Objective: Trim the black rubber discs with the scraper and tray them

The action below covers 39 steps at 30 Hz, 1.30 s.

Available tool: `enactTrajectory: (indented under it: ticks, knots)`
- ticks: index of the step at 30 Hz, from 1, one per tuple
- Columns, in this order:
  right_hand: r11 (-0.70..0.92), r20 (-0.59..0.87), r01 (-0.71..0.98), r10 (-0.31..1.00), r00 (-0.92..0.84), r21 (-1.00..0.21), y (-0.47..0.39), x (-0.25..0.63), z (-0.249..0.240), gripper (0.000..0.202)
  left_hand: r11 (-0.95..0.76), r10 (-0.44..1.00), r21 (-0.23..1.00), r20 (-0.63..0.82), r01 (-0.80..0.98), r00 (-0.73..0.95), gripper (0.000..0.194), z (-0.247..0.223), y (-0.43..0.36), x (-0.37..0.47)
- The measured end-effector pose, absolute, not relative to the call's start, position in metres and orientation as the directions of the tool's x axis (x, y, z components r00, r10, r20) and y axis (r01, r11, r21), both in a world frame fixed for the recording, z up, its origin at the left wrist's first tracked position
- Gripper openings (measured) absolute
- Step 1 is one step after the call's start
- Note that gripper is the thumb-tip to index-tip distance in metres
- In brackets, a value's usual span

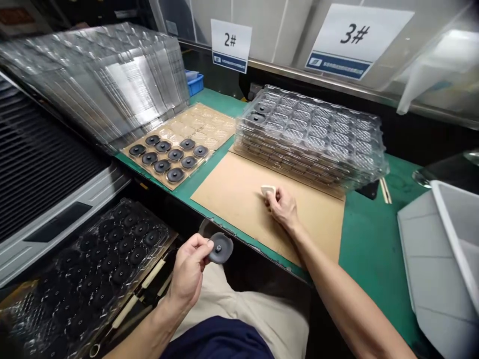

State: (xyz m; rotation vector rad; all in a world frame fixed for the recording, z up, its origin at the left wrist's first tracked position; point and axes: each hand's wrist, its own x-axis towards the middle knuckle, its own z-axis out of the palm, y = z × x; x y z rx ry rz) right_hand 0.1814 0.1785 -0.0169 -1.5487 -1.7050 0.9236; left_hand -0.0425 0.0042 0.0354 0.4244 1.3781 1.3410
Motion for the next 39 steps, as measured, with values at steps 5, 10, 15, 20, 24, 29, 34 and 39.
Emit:
enactTrajectory:
  ticks: [5, 10, 15, 20, 24, 29, 34, 39]
  knots:
    - [-0.14, -0.222, 0.298, 0.938, -0.265, -0.944, 0.044, 0.15, -0.002, 0.042, 0.221, 0.88, 0.928, -0.322, -0.299, -0.35, 0.029, 0.021, -0.016, -0.043]
    - [-0.401, -0.377, -0.185, 0.914, -0.15, -0.897, -0.054, 0.132, 0.004, 0.038, 0.284, 0.941, 0.944, -0.309, -0.169, -0.141, 0.024, 0.012, -0.041, -0.026]
    - [-0.422, -0.431, -0.29, 0.902, -0.036, -0.859, -0.075, 0.154, 0.001, 0.036, 0.399, 0.906, 0.91, -0.374, -0.109, 0.198, 0.014, 0.012, -0.046, -0.019]
    - [-0.468, -0.441, -0.377, 0.883, -0.16, -0.799, -0.078, 0.17, 0.003, 0.034, 0.526, 0.82, 0.799, -0.384, -0.292, 0.425, 0.069, 0.01, -0.049, -0.02]
    - [-0.517, -0.429, -0.285, 0.845, -0.318, -0.807, -0.07, 0.174, 0.009, 0.033, 0.471, 0.849, 0.822, -0.324, -0.321, 0.418, 0.063, 0.011, -0.052, -0.023]
    - [-0.088, -0.157, 0.326, 0.969, -0.191, -0.941, -0.065, 0.179, 0.035, 0.014, 0.436, 0.893, 0.828, -0.349, -0.354, 0.285, 0.064, 0.012, -0.053, -0.027]
    - [0.199, 0.01, 0.495, 0.934, -0.357, -0.846, -0.069, 0.178, 0.057, 0.015, 0.542, 0.837, 0.752, -0.447, -0.375, 0.315, 0.065, 0.018, -0.055, -0.027]
    - [0.174, -0.003, 0.544, 0.951, -0.309, -0.821, -0.068, 0.179, 0.054, 0.016, 0.622, 0.783, 0.642, -0.534, -0.448, 0.319, 0.053, 0.021, -0.056, -0.025]
